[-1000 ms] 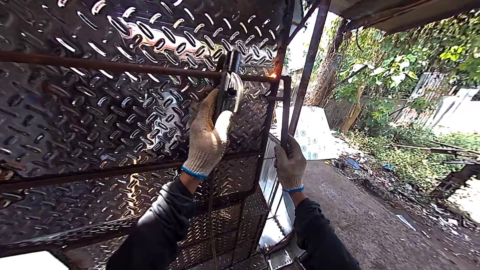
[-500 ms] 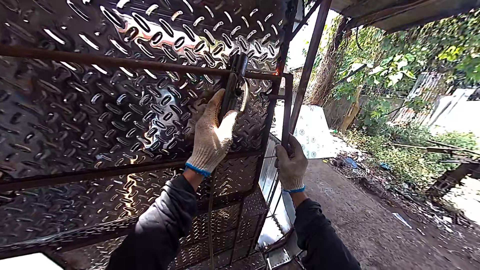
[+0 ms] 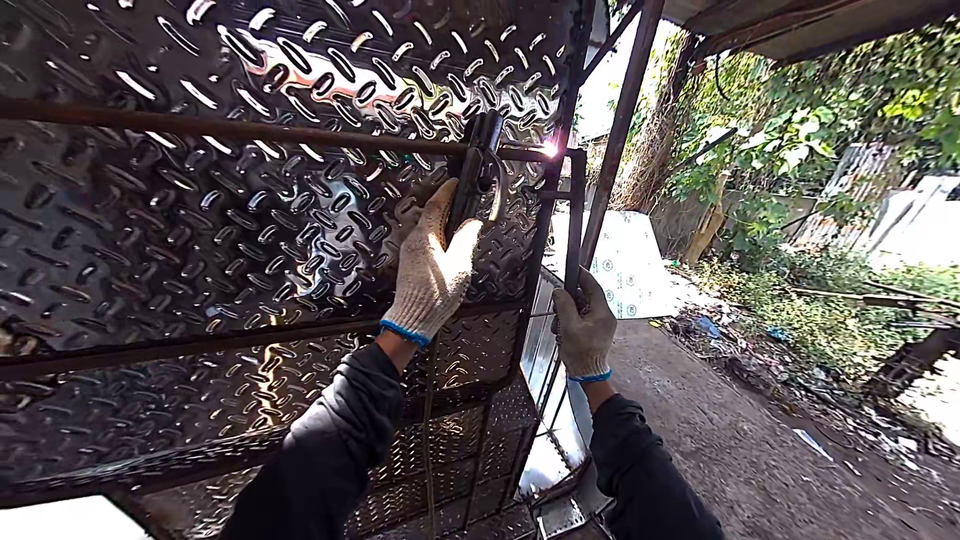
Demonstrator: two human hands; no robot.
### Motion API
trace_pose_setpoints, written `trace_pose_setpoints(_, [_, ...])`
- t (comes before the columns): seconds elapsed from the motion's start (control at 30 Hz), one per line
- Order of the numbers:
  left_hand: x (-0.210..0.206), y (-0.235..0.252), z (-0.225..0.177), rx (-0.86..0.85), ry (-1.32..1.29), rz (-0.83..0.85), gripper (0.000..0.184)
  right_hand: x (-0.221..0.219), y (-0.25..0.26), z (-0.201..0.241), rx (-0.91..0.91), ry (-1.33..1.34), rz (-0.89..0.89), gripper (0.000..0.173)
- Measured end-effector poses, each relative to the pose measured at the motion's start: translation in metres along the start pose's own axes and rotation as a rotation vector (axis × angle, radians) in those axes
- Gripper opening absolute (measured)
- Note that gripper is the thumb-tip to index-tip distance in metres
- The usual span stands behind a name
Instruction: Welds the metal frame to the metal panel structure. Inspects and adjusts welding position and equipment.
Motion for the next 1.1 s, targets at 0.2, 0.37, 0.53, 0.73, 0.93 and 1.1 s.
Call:
trace_pose_setpoints(0.2, [0.026,-0.030,0.003,0.009,-0.159,-0.057,0.057,0.001,-0.001,0.005,0.048,-0.046,-0.001,0.050])
trace_pose_setpoints(0.37, [0.076,-0.093,0.014,0.050,-0.150,-0.081,0.060,0.002,-0.001,0.003,0.041,-0.063,-0.015,0.049])
trace_pose_setpoints(0.53, [0.123,-0.176,0.033,0.195,-0.092,-0.116,0.061,0.003,-0.004,-0.003,0.077,-0.085,-0.026,0.056])
trace_pose_setpoints(0.73, [0.168,-0.252,0.051,0.406,-0.101,-0.145,0.065,0.004,-0.017,0.023,-0.016,0.010,0.153,0.058])
trace_pose_setpoints(0.93, [0.188,-0.257,0.046,0.488,-0.181,-0.190,0.061,0.029,-0.032,0.089,-0.246,0.514,0.435,0.034])
trace_pose_setpoints(1.1, [0.168,-0.243,0.034,0.504,-0.268,-0.219,0.059,0.059,0.009,0.146,-0.052,0.694,0.599,0.043])
Point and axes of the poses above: each hand's wrist, its own y-axis towards the middle knuckle, its own x-axis out of the back of the hand, z = x × y, the point moved 9 cm from there along y, towards the middle knuckle, and after that the axes turned 1 degree about -x, right-handed, at the moved point
